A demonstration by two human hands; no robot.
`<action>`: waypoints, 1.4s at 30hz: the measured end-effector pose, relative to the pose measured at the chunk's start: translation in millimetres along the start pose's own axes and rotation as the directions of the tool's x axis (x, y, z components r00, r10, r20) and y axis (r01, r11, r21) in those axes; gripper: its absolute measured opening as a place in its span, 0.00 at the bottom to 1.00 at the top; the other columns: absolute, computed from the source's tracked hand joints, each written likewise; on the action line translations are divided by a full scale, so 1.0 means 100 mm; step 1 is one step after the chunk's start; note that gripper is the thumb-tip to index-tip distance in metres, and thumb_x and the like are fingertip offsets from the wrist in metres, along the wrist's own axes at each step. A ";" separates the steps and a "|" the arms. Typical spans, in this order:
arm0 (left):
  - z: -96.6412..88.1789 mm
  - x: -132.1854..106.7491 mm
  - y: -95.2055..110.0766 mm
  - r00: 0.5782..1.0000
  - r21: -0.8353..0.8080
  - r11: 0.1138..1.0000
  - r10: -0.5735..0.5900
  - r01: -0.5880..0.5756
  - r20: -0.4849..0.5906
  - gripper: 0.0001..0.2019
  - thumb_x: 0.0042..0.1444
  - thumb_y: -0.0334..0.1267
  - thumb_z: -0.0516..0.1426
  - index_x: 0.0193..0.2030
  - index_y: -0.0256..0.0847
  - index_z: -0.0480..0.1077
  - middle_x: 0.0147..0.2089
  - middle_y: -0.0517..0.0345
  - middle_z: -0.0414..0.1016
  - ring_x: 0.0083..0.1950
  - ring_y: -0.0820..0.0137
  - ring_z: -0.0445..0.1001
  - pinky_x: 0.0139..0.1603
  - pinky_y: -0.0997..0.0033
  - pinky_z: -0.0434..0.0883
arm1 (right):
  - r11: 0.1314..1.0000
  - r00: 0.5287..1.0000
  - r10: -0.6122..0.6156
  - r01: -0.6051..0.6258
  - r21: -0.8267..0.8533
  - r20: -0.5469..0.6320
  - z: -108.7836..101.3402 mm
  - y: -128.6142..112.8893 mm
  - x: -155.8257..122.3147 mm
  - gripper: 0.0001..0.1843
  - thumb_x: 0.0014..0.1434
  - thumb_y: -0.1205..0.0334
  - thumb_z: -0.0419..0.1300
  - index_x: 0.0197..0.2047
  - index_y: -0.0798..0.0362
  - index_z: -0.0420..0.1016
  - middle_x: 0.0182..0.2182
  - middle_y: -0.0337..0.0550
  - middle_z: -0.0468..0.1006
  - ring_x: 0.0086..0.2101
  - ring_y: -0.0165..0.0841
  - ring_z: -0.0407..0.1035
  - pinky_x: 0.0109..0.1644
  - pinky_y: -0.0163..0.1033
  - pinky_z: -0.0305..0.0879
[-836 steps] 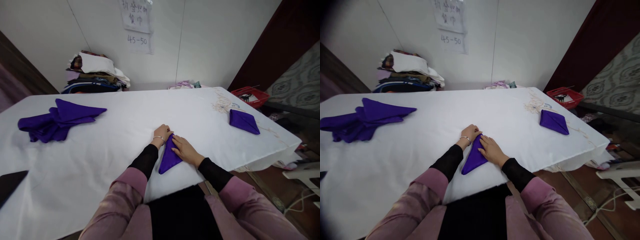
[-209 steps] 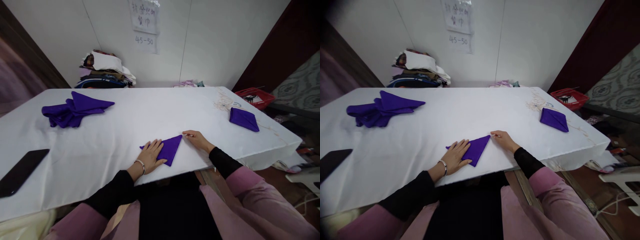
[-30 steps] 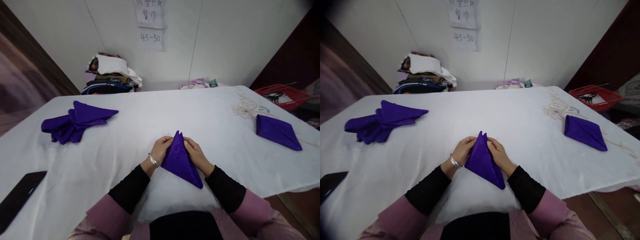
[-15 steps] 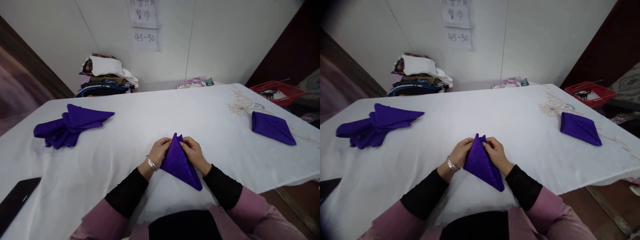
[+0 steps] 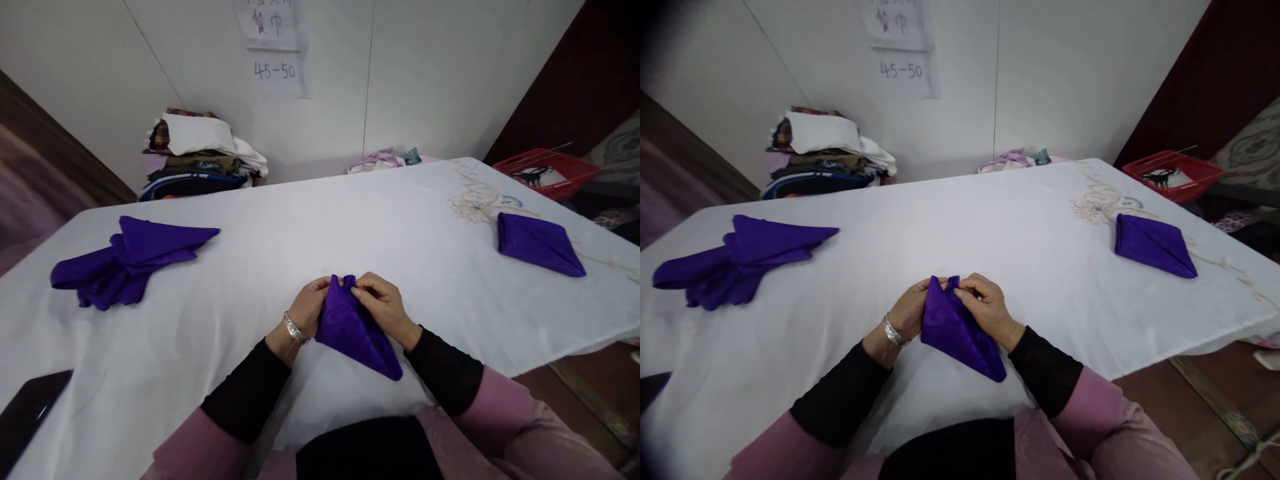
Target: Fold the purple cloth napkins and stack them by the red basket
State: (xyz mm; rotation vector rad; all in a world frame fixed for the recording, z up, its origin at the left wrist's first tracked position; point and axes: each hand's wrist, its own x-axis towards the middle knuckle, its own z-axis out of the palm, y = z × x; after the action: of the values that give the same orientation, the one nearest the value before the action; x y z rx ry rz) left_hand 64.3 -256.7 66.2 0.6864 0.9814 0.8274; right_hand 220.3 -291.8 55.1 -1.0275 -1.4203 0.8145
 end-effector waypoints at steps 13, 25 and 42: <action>0.05 -0.01 -0.02 0.994 0.003 0.996 0.085 -0.085 -0.068 0.16 0.35 0.38 0.69 0.33 0.37 0.75 0.28 0.60 0.76 0.27 0.76 0.70 0.30 0.77 0.66 | 0.980 0.986 -0.145 0.155 -0.124 0.085 -0.01 -0.03 -0.02 0.06 0.58 0.64 0.57 0.30 0.50 0.71 0.24 0.36 0.66 0.26 0.29 0.61 0.31 0.37 0.59; 0.07 -0.06 -0.03 0.993 -0.031 0.993 0.115 -0.116 -0.030 0.13 0.34 0.37 0.69 0.30 0.38 0.75 0.27 0.61 0.76 0.26 0.77 0.70 0.29 0.78 0.67 | 0.972 0.982 -0.154 0.169 -0.160 0.107 0.00 0.01 -0.03 0.07 0.59 0.64 0.57 0.29 0.51 0.70 0.24 0.36 0.66 0.26 0.28 0.61 0.31 0.36 0.58; 0.07 -0.07 -0.05 0.994 -0.029 0.994 0.108 -0.108 0.005 0.12 0.39 0.38 0.68 0.31 0.37 0.76 0.28 0.60 0.77 0.27 0.76 0.71 0.30 0.77 0.68 | 0.982 0.996 -0.072 0.079 -0.171 0.049 -0.01 0.01 -0.01 0.09 0.58 0.61 0.58 0.27 0.51 0.69 0.22 0.35 0.64 0.24 0.28 0.58 0.30 0.36 0.56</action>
State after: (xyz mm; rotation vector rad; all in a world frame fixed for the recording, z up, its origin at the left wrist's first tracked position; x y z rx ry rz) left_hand 69.6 -265.8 68.3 0.7218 0.9305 0.9318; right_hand 221.4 -292.8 53.9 -1.0853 -1.5779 0.6700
